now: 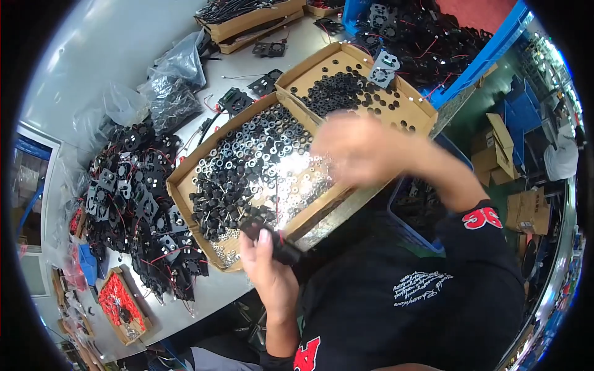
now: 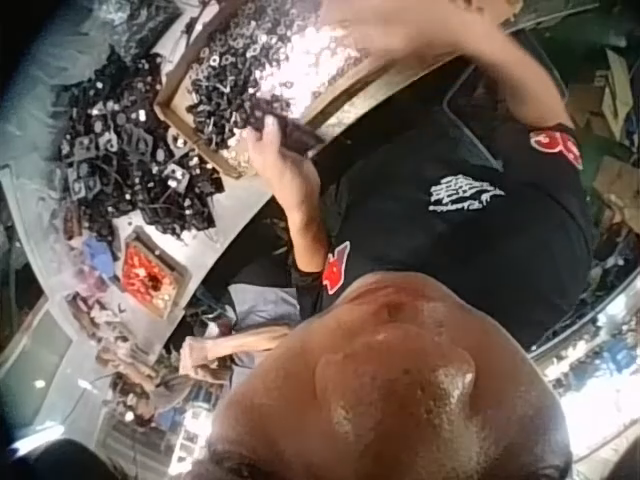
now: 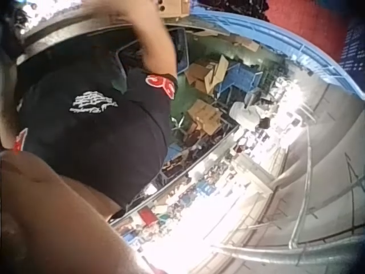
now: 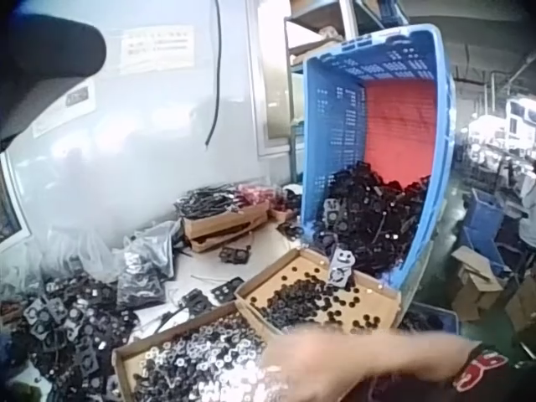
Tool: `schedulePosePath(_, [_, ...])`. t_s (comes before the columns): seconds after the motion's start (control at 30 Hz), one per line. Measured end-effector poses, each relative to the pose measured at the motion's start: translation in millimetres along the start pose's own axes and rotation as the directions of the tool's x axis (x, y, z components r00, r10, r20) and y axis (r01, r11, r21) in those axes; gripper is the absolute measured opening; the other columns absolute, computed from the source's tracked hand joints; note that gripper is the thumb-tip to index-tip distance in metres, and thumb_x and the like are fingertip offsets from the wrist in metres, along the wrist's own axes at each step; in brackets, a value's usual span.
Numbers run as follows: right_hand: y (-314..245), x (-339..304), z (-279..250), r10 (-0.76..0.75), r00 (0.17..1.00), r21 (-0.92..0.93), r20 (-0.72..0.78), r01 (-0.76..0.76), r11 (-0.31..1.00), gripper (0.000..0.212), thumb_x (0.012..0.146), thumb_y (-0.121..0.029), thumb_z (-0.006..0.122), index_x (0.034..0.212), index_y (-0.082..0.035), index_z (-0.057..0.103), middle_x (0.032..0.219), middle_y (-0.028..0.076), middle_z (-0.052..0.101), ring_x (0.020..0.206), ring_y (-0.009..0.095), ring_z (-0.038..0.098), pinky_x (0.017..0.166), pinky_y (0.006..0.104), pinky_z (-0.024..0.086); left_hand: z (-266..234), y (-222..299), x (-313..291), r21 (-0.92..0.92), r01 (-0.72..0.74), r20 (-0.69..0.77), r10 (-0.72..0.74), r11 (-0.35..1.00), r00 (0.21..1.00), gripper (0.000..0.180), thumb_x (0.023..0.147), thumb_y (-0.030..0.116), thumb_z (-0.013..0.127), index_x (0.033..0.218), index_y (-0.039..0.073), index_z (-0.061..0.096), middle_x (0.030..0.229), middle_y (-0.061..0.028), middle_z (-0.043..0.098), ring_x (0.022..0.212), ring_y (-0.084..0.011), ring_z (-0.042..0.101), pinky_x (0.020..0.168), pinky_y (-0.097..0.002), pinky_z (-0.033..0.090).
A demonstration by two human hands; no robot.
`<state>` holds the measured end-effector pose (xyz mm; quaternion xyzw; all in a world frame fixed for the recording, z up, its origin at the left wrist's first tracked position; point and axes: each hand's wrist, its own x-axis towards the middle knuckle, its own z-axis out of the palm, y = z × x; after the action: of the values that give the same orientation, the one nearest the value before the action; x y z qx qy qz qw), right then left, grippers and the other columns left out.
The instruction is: Manually assembling small metal rings into black plastic components at a factory workbench.
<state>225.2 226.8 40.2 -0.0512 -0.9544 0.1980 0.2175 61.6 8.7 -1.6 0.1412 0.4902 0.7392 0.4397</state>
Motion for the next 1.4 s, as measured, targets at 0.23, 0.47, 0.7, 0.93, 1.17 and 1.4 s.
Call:
schedulePosePath(0.23, [152,-60,-82,0.499,0.865,-0.724,-0.052,-0.377,0.578,0.069,0.067,-0.001,0.071,0.134,-0.012,0.058,0.149,0.013,0.046,0.137,0.034,0.043,0.108,0.0443,0.045,-18,12,-6,-0.076,0.058,0.067,-0.053,0.995,0.996,0.052,0.083,0.021,0.064,0.125,-0.001,0.043,0.088,-0.0047,0.049,0.070,-0.0105,0.045,0.062,-0.0243,0.037])
schedulePosePath(0.47, [167,-53,-96,0.638,0.767,-0.667,0.059,-0.445,0.597,0.063,0.065,-0.002,0.071,0.127,-0.008,0.062,0.122,0.013,0.057,0.118,0.035,0.052,0.100,0.0428,0.049,-32,6,-13,-0.055,0.102,0.093,-0.097,0.993,0.991,0.065,0.075,0.011,0.072,0.130,-0.003,0.040,0.089,-0.0031,0.043,0.072,-0.0110,0.045,0.062,-0.0243,0.038])
schedulePosePath(0.7, [215,-63,-126,0.502,0.760,-0.714,-0.413,-0.613,0.339,0.067,0.077,-0.023,0.076,0.139,-0.011,0.053,0.129,0.021,0.055,0.113,0.044,0.055,0.100,0.0468,0.047,-31,5,-21,0.141,0.115,-0.001,-0.116,0.983,0.993,0.059,0.083,0.006,0.068,0.134,-0.003,0.040,0.108,-0.0092,0.052,0.084,-0.0126,0.052,0.077,-0.0252,0.044])
schedulePosePath(0.93, [169,-34,-93,0.264,0.853,-0.551,-0.450,-0.498,0.669,0.034,0.093,-0.021,0.066,0.122,-0.004,0.065,0.121,0.017,0.063,0.102,0.031,0.065,0.089,0.0384,0.052,-49,0,-30,0.400,-0.125,0.089,0.097,0.908,0.991,0.063,0.092,0.025,0.065,0.141,-0.005,0.038,0.139,-0.0144,0.048,0.124,-0.0219,0.045,0.111,-0.0374,0.031])
schedulePosePath(1.17, [152,-47,-48,0.495,0.868,-0.541,-0.031,-0.431,0.722,0.033,0.092,-0.009,0.060,0.124,-0.001,0.061,0.102,0.024,0.067,0.100,0.040,0.065,0.086,0.0430,0.051,-31,13,-10,0.638,-0.275,-0.040,0.388,0.719,0.921,0.026,0.099,0.018,0.051,0.112,-0.003,0.056,0.099,-0.0082,0.059,0.089,-0.0163,0.054,0.083,-0.0292,0.044])
schedulePosePath(1.4, [127,-41,-18,0.493,0.861,-0.590,-0.121,-0.462,0.662,0.038,0.093,-0.015,0.062,0.128,-0.001,0.059,0.115,0.026,0.066,0.104,0.042,0.064,0.091,0.0451,0.050,-44,18,-15,0.791,-0.173,-0.124,0.431,0.587,0.894,0.065,0.072,0.035,0.088,0.113,-0.002,0.054,0.099,-0.0148,0.059,0.088,-0.0243,0.059,0.080,-0.0360,0.048])
